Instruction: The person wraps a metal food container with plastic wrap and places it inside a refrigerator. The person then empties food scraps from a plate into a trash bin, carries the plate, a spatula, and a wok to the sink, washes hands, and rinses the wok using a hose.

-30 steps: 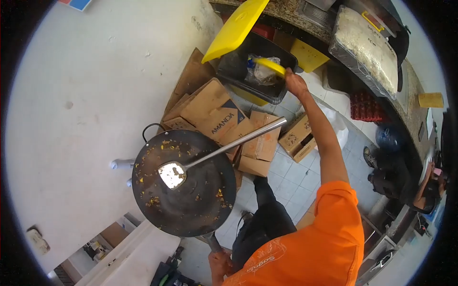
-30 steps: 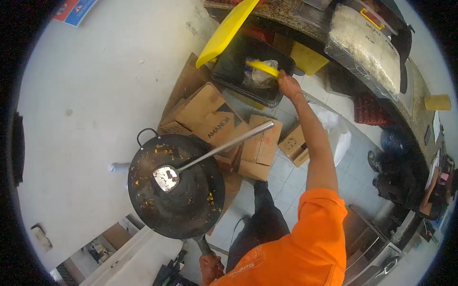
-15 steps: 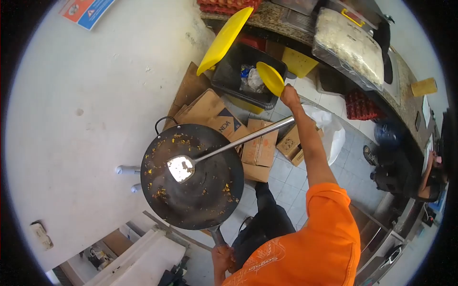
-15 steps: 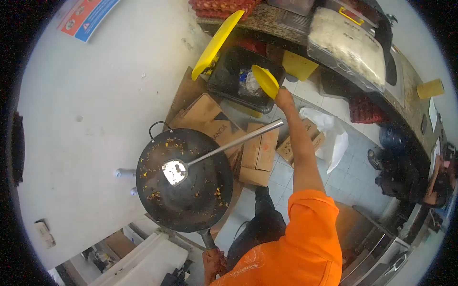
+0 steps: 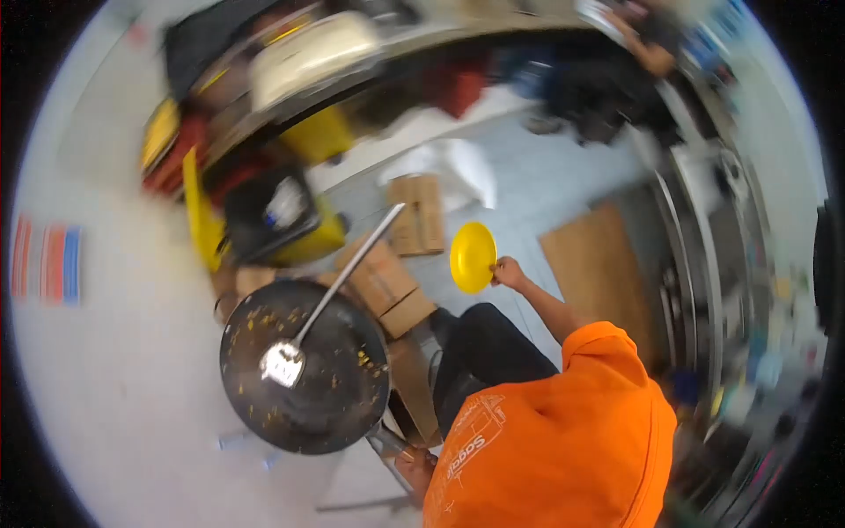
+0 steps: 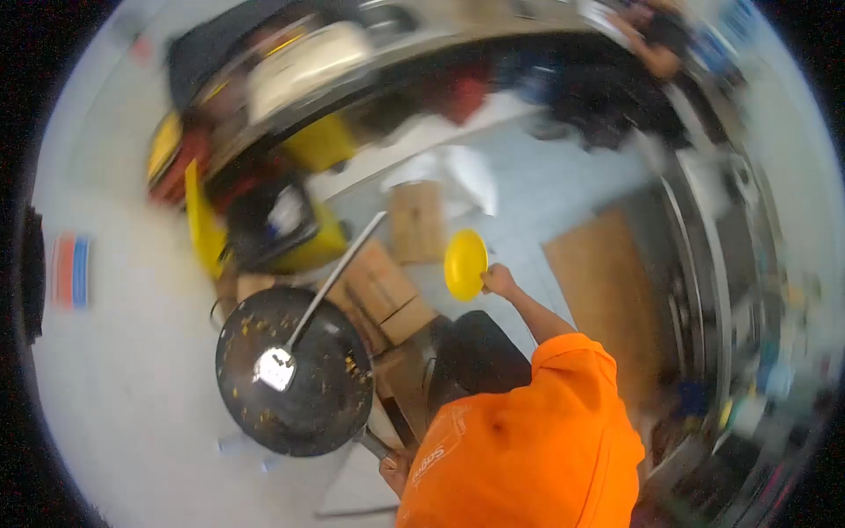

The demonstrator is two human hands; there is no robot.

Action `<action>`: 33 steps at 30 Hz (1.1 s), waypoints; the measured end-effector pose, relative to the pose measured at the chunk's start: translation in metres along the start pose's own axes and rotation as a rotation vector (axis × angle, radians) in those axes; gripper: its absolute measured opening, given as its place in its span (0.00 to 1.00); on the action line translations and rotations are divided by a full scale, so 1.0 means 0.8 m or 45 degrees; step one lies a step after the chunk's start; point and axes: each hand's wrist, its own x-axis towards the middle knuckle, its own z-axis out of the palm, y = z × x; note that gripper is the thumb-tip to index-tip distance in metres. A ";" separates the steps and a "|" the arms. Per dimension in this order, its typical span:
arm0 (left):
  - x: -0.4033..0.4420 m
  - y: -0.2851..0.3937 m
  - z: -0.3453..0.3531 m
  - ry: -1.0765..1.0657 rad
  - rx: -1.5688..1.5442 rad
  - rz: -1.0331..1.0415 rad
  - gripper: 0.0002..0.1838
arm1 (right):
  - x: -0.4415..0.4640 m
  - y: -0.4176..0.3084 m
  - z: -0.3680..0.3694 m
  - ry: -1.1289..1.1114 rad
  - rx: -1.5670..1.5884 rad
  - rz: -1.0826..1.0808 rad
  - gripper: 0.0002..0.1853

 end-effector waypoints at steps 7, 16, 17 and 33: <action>-0.032 0.040 -0.058 -0.255 0.084 -0.036 0.06 | -0.354 0.247 -0.075 0.523 0.505 0.445 0.14; -0.031 0.162 -0.197 -0.768 0.340 -0.232 0.11 | -0.702 0.173 0.027 1.716 0.932 0.569 0.14; -0.030 0.167 -0.203 -0.820 0.364 -0.293 0.10 | -0.736 0.150 0.031 1.853 0.997 0.552 0.13; 0.156 0.376 -0.420 -1.680 0.633 -0.327 0.06 | -1.032 -0.218 0.463 2.424 1.364 -0.025 0.09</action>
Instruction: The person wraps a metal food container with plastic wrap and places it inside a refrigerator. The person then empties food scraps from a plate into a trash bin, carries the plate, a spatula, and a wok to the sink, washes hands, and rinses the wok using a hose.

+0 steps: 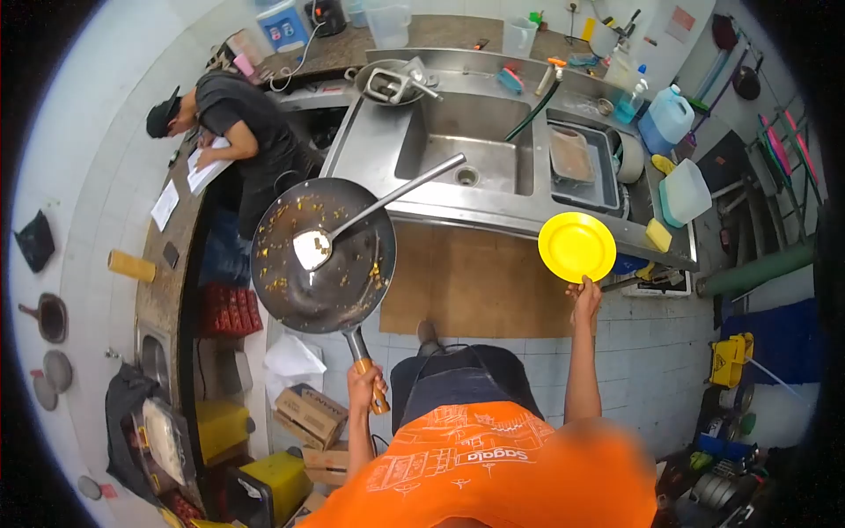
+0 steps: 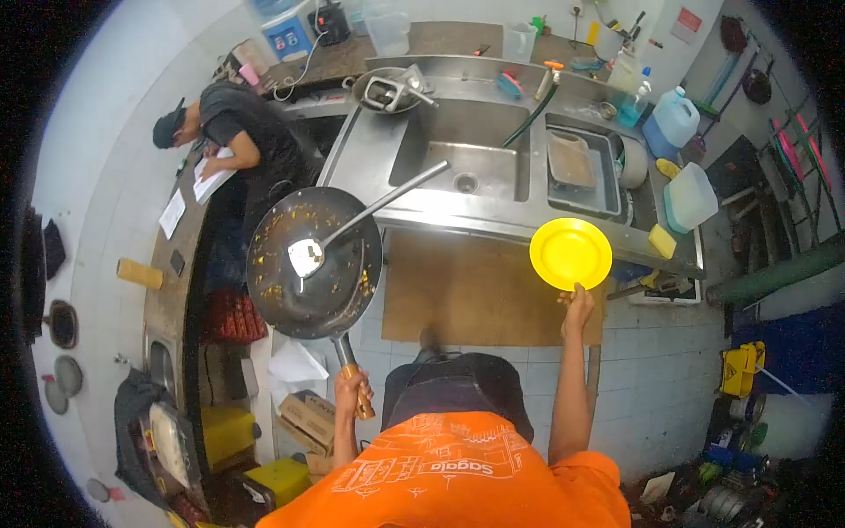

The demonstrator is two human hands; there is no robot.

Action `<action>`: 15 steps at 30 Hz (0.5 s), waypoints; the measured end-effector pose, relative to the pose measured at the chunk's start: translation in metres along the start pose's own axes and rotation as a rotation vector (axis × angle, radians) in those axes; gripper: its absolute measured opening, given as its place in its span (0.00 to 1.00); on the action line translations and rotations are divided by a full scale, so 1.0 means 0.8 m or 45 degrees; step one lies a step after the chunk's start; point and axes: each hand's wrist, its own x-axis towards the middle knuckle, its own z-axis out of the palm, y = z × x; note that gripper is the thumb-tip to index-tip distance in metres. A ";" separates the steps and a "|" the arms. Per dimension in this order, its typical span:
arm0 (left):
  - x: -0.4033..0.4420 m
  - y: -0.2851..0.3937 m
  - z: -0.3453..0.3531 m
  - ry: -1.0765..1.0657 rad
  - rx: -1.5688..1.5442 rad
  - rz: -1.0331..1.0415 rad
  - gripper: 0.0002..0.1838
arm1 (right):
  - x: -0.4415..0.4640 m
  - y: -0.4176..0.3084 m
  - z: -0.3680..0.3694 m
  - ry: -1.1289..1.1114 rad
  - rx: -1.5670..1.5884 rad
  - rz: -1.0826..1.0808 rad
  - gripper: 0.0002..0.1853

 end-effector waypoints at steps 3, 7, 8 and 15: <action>-0.028 0.001 -0.027 -0.085 0.052 0.035 0.06 | -0.060 -0.019 -0.045 0.074 0.056 0.026 0.09; -0.076 -0.017 -0.053 -0.191 0.056 0.064 0.04 | -0.131 -0.029 -0.119 0.111 0.063 -0.055 0.10; -0.078 -0.013 -0.052 -0.216 0.053 0.090 0.04 | -0.139 -0.028 -0.126 0.129 0.074 -0.061 0.10; -0.001 -0.040 -0.089 -0.258 0.077 0.100 0.05 | -0.145 0.046 -0.107 0.224 0.098 -0.060 0.08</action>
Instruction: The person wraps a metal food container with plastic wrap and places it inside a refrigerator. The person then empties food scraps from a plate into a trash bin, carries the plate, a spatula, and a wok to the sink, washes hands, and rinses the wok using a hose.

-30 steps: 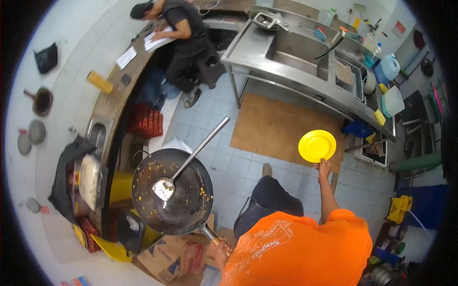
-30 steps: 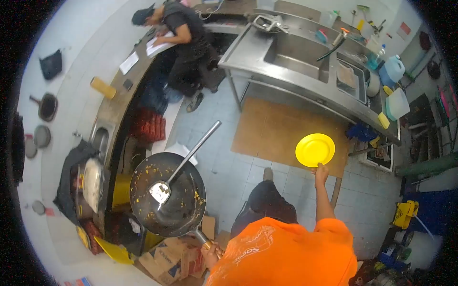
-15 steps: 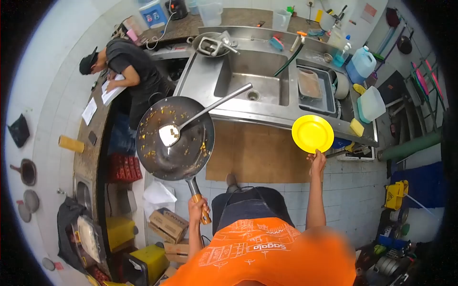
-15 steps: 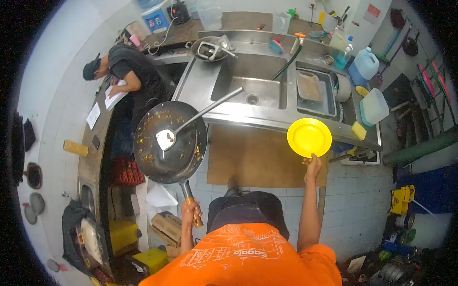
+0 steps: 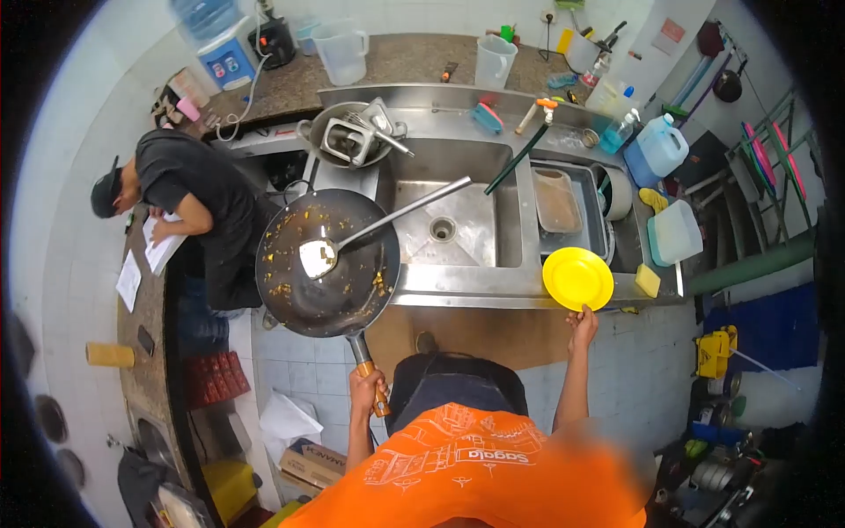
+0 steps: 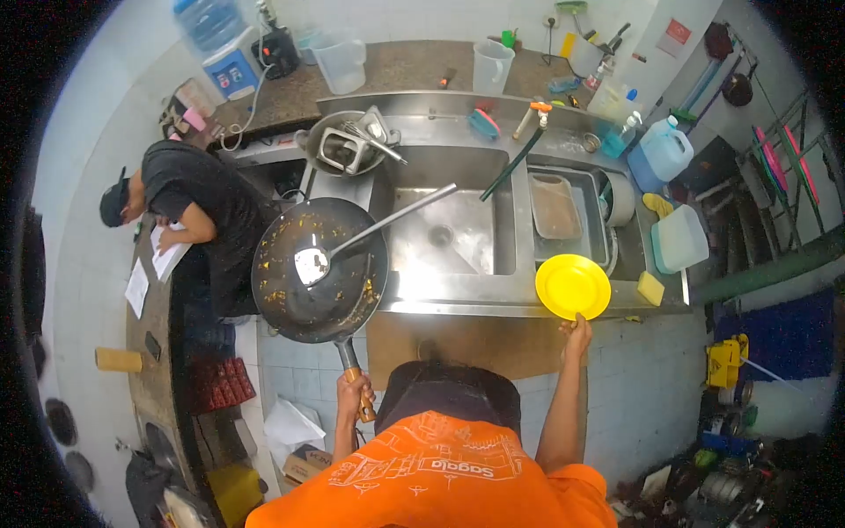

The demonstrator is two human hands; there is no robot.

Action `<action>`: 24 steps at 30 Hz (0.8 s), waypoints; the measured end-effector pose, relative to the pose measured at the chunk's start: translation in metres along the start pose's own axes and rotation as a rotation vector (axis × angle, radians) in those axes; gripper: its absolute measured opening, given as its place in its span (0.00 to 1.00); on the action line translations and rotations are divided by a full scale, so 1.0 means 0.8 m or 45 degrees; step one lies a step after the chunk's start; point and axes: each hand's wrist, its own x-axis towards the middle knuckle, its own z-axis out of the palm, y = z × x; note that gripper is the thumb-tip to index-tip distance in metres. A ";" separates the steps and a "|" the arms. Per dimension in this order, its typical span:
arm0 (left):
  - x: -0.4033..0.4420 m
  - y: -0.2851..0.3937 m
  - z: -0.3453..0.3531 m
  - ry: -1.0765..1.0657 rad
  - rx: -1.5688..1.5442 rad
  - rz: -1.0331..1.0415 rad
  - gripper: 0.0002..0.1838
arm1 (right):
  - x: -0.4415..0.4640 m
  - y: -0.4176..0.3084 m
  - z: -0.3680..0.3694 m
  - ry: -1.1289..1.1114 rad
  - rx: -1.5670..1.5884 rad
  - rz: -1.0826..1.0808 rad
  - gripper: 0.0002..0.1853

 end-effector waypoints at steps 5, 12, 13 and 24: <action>0.048 -0.015 -0.023 0.043 -0.058 -0.046 0.06 | 0.007 0.027 0.018 0.035 0.110 0.013 0.07; 0.087 -0.040 -0.009 0.101 -0.198 0.007 0.06 | 0.092 0.032 0.033 0.010 0.048 -0.030 0.09; 0.095 -0.052 -0.014 0.091 -0.188 0.024 0.06 | 0.112 0.033 0.035 0.041 0.058 -0.022 0.10; 0.095 -0.002 0.038 0.393 0.129 -0.101 0.24 | 0.282 0.009 0.102 -0.283 0.133 0.367 0.15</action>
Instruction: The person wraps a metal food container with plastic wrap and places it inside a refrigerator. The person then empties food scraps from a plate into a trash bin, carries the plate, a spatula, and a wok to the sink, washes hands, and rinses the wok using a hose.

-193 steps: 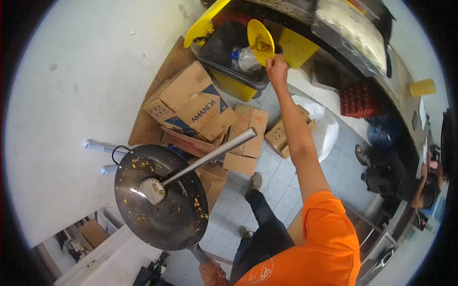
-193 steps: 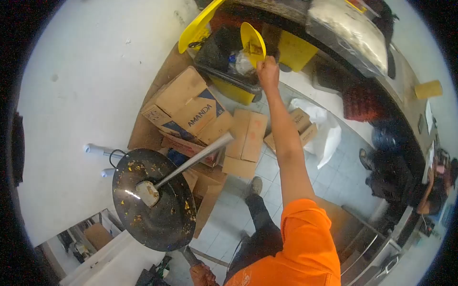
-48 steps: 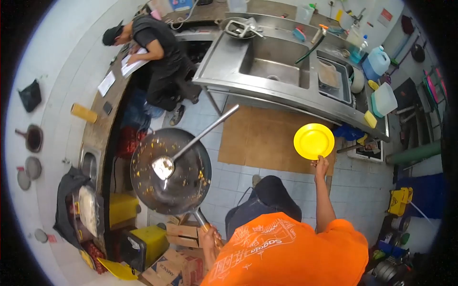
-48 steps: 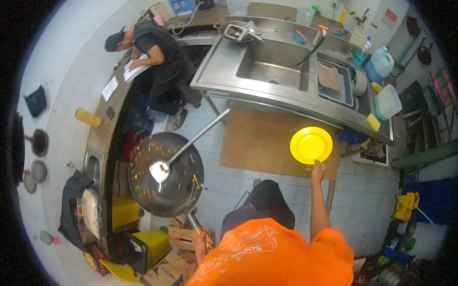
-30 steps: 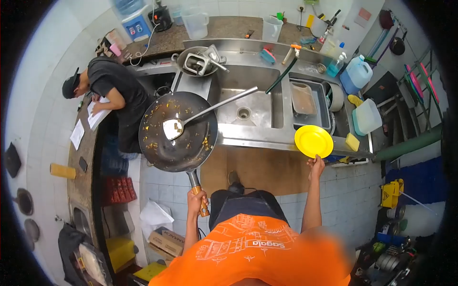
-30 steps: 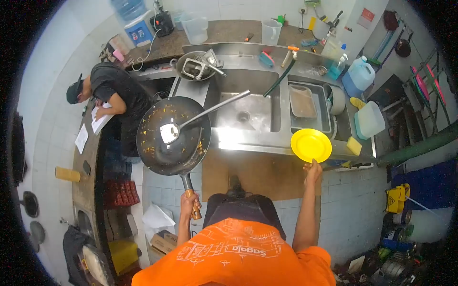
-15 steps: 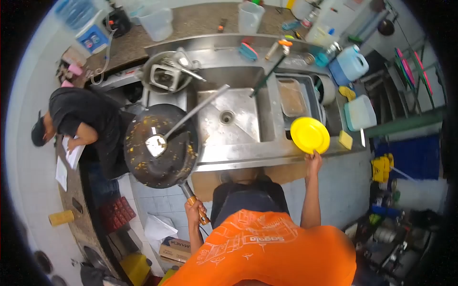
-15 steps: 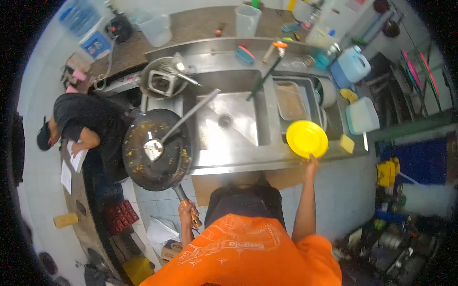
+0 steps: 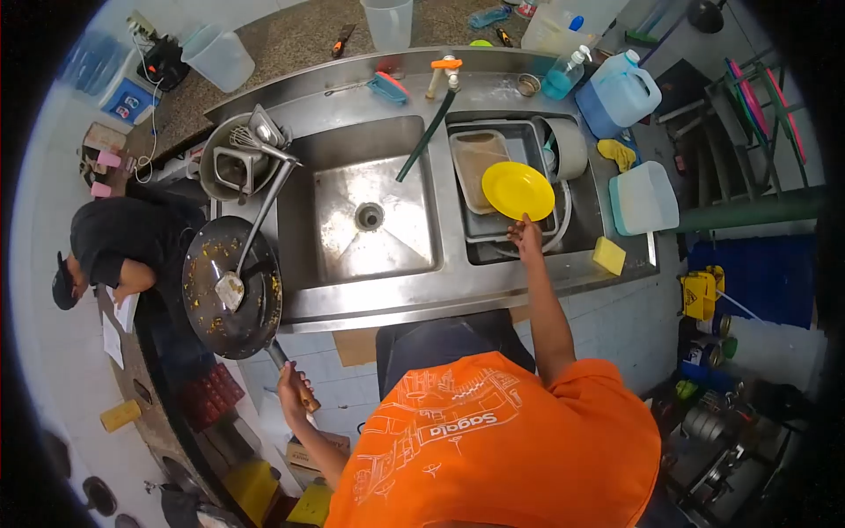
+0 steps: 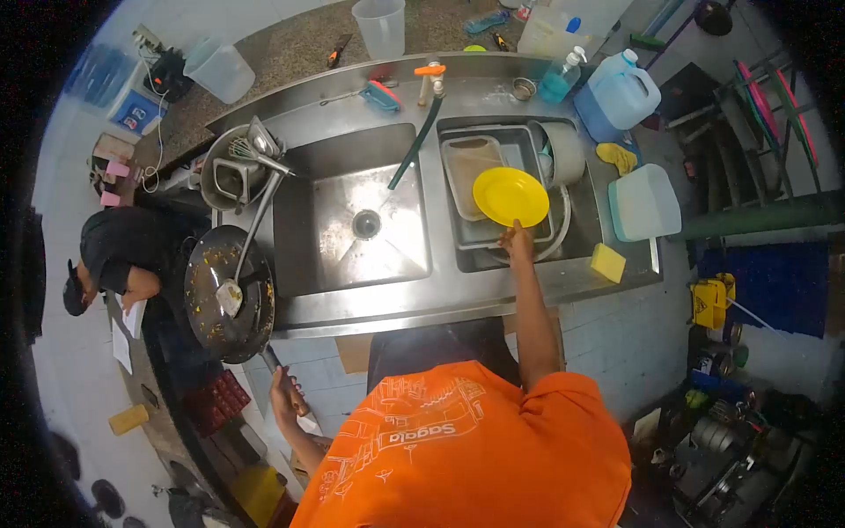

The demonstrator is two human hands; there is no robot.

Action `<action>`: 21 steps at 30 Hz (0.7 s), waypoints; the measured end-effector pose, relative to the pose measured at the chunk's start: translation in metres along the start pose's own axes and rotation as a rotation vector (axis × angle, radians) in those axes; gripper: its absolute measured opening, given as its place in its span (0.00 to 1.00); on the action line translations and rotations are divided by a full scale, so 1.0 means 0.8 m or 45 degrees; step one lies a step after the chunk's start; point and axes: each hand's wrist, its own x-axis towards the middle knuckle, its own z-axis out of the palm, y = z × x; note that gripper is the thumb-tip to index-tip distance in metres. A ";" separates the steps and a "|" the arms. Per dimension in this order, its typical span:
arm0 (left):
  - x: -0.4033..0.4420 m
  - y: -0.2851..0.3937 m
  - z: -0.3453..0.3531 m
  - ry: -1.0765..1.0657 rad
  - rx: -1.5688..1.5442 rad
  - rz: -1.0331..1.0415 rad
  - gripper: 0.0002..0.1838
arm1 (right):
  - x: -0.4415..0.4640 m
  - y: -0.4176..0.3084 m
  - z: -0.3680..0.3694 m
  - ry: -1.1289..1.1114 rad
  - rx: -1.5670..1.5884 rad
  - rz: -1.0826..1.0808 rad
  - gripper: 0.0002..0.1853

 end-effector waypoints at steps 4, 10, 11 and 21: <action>-0.037 -0.028 -0.022 0.154 0.168 0.018 0.28 | -0.028 -0.021 -0.041 -0.396 -0.868 0.504 0.27; -0.002 -0.022 0.004 0.426 0.426 0.034 0.31 | 0.055 -0.088 0.157 -0.628 -0.956 -0.541 0.24; 0.000 -0.022 0.003 0.444 0.425 0.033 0.31 | 0.078 -0.096 0.205 -0.519 -0.905 -0.787 0.21; 0.049 -0.052 0.009 0.615 0.562 -0.078 0.35 | 0.099 -0.184 0.482 0.275 -0.760 -0.703 0.52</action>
